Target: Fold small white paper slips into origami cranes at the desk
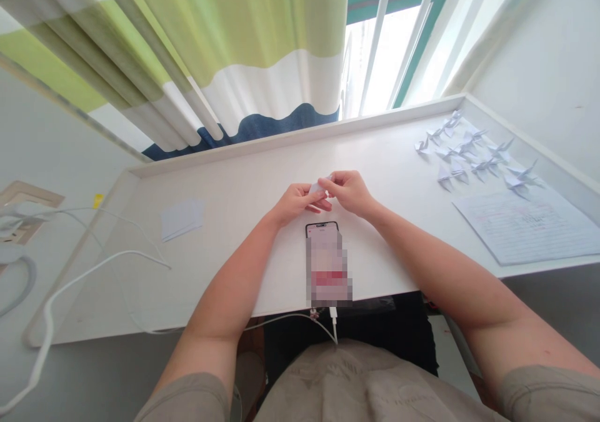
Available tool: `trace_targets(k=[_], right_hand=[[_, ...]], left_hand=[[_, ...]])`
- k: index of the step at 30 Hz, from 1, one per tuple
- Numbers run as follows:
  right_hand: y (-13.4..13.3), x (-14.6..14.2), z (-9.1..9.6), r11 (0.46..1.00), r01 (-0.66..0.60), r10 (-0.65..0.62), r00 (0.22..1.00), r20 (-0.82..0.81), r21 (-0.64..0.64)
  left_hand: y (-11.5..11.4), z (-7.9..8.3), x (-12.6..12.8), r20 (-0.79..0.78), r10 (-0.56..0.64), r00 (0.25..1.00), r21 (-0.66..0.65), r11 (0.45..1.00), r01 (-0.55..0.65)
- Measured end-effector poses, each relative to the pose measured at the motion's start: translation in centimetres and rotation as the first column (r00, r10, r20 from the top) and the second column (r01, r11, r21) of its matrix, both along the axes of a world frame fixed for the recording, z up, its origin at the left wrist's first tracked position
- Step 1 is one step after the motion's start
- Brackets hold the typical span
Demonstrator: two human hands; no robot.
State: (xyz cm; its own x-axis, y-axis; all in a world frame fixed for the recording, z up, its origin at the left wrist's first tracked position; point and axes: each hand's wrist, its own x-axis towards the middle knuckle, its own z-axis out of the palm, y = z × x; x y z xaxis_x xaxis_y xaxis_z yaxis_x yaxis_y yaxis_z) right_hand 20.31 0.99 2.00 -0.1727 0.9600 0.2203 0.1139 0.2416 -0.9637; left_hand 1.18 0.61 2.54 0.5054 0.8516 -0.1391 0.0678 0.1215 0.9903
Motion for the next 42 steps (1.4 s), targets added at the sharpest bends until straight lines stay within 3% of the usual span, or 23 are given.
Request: trace_targets(k=[10,18,30,37,42], right_hand=[[-0.10,0.05,0.02,0.997,-0.055,0.053,0.998,-0.038,-0.050],[0.01,-0.06,-0.22,0.998,-0.034,0.029,0.993,-0.115,-0.047],[0.05,0.09,-0.35,0.999,-0.012,0.009,0.998,0.070,0.049],[0.44,0.31,-0.65,0.987,-0.117,0.104,0.988,-0.114,-0.110],[0.46,0.17,-0.45,0.974,-0.137,0.100,0.975,-0.199,-0.182]], left_hand=[[-0.17,0.18,0.25,0.024,0.028,0.999,-0.031,0.999,-0.028],[-0.05,-0.37,0.17,-0.011,0.030,0.999,0.047,0.998,-0.030],[-0.26,-0.20,0.47,-0.034,0.024,0.999,0.010,1.000,-0.023],[-0.02,0.03,-0.19,-0.053,0.068,0.996,0.041,0.997,-0.066],[0.07,0.06,-0.31,-0.056,0.112,0.992,0.069,0.992,-0.108]])
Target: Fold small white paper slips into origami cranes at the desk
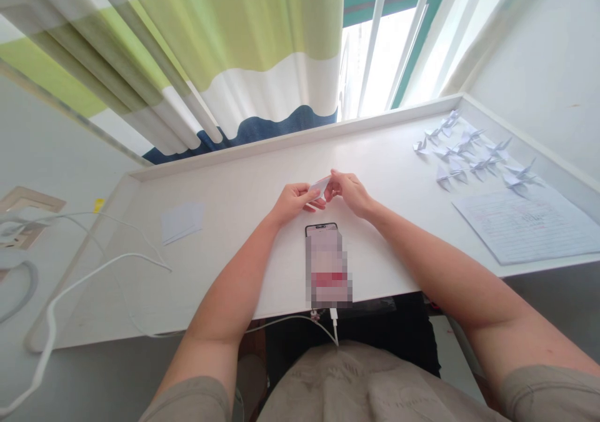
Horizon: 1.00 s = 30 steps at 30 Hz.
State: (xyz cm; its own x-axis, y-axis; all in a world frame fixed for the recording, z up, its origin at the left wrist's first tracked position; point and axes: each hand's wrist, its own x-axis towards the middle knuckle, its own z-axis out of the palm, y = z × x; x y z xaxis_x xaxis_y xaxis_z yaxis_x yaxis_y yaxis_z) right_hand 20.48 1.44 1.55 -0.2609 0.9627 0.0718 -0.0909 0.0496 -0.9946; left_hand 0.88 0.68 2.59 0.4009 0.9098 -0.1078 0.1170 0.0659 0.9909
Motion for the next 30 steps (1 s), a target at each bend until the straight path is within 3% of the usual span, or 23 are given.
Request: trace_targets(k=[8,14,19,23,30], right_hand=[[-0.17,0.07,0.30,0.986,0.045,-0.072,0.983,0.168,0.158],[0.20,0.09,-0.16,0.985,0.000,-0.033,0.982,0.186,0.170],[0.11,0.11,0.00,0.987,0.049,-0.078,0.979,0.189,0.152],[-0.07,-0.04,-0.07,0.981,0.068,-0.106,0.972,0.210,0.181],[-0.40,-0.20,-0.35,0.978,-0.006,-0.035,0.981,0.193,0.207]], left_hand=[[0.00,-0.33,0.17,-0.062,0.037,0.997,0.058,0.998,-0.033],[-0.10,-0.19,0.45,-0.043,0.096,0.994,0.083,0.992,-0.092],[0.03,-0.40,0.49,-0.005,0.137,0.991,0.085,0.987,-0.136],[0.28,-0.61,0.27,0.013,0.122,0.992,0.071,0.990,-0.123],[0.13,-0.38,-0.03,-0.020,0.065,0.998,0.139,0.988,-0.061]])
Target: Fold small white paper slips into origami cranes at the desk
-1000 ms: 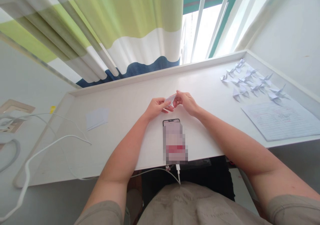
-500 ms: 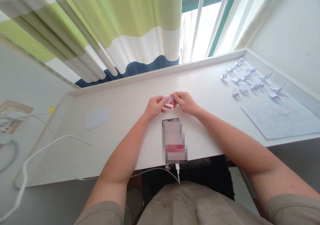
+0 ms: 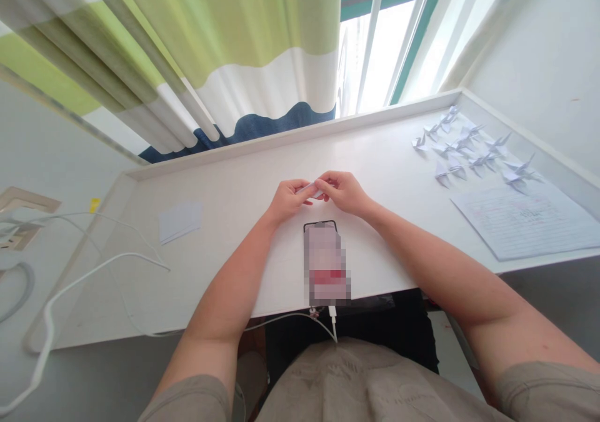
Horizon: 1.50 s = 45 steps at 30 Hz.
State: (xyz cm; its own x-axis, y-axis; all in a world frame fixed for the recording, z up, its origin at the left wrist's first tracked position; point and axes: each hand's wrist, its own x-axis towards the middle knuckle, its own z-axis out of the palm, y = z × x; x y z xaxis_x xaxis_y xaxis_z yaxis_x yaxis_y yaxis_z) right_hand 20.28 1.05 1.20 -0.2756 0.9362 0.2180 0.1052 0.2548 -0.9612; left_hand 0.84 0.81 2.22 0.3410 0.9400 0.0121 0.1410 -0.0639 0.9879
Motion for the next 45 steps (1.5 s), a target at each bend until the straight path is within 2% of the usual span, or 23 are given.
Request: trace_targets(k=[5,9,16,20,24,28,33,35,37,39,42,45], right_hand=[[0.0,0.3,-0.1,1.000,-0.026,0.026,0.999,0.043,0.013],[0.0,0.2,0.1,0.998,-0.062,0.062,0.998,-0.011,-0.027],[-0.5,-0.3,0.8,0.999,-0.042,0.042,0.999,-0.006,-0.024],[-0.3,0.4,0.7,0.987,-0.145,0.149,0.988,0.039,-0.075],[-0.5,1.4,0.6,0.918,-0.380,0.397,0.887,0.236,-0.118],[-0.4,2.3,1.0,0.888,-0.442,0.451,0.779,0.436,-0.128],[0.6,4.3,1.5,0.777,-0.593,0.617,0.650,0.444,-0.212],[0.9,4.8,1.6,0.759,-0.599,0.643,0.631,0.434,-0.254],[1.0,4.8,1.6,0.765,-0.588,0.642,0.671,0.371,-0.263],[0.9,4.3,1.7,0.798,-0.560,0.601,0.764,0.235,-0.224],[1.0,3.4,1.5,0.893,-0.420,0.431,0.901,0.040,-0.164],[1.2,2.8,0.7,0.964,-0.237,0.242,0.970,0.032,-0.120]], left_hand=[[-0.1,0.2,-0.1,-0.023,-0.053,0.998,-0.042,0.998,0.052],[-0.1,0.3,-0.2,0.016,-0.060,0.998,-0.055,0.997,0.061],[0.0,0.2,-0.5,0.062,-0.076,0.995,-0.093,0.992,0.082],[0.2,0.2,-1.0,0.002,-0.108,0.994,-0.087,0.990,0.108],[0.4,0.6,-1.7,-0.103,-0.169,0.980,-0.117,0.981,0.156],[0.4,0.8,-1.8,-0.068,-0.221,0.973,-0.154,0.966,0.208],[-0.3,0.6,-0.6,-0.006,-0.137,0.991,-0.108,0.985,0.136],[-0.5,0.4,-0.2,0.035,-0.108,0.994,-0.085,0.990,0.110],[-0.6,0.2,0.1,0.068,-0.088,0.994,-0.065,0.994,0.092],[-0.4,0.0,0.2,0.088,-0.061,0.994,-0.051,0.997,0.065],[-0.2,-0.3,0.3,0.095,0.009,0.995,-0.044,0.999,-0.005],[0.0,-0.5,0.3,0.091,0.059,0.994,-0.046,0.997,-0.055]])
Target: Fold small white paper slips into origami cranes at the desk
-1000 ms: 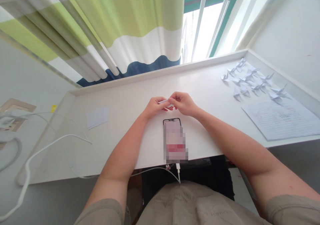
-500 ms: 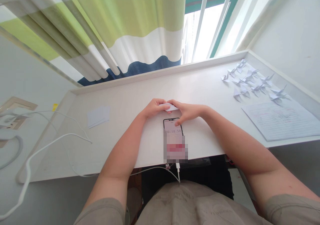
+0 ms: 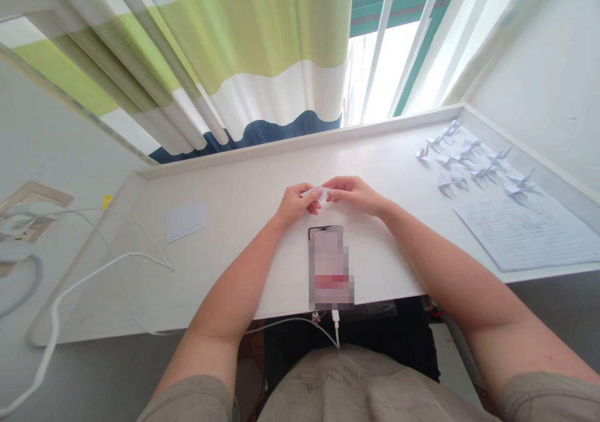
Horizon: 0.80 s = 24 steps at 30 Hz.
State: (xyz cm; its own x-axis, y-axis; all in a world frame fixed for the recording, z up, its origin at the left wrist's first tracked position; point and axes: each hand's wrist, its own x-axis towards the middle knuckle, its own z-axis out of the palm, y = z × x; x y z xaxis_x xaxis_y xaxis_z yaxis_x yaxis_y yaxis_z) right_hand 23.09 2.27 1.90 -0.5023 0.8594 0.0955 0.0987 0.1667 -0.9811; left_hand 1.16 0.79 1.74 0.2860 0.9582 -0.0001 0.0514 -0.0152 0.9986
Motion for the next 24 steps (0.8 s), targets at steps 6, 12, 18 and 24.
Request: trace_targets(k=[6,12,18,24], right_hand=[[0.4,-0.8,-1.5,0.966,0.197,-0.202,0.979,0.015,0.169],[0.2,-0.7,-1.3,0.871,0.131,-0.174,0.984,0.046,0.474],[0.3,-0.7,-1.4,0.855,0.089,-0.149,0.986,0.076,0.511],[1.3,-0.1,-2.3,0.871,0.098,-0.235,0.944,0.233,0.481]], left_hand=[[0.1,-0.1,0.1,0.045,0.017,0.999,-0.023,1.000,-0.016],[0.3,-0.5,-0.3,-0.011,-0.029,1.000,-0.013,0.999,0.029],[0.5,-0.5,-0.3,-0.034,-0.031,0.999,-0.011,0.999,0.030],[1.4,-1.2,-1.3,-0.313,0.268,0.911,0.285,0.942,-0.179]])
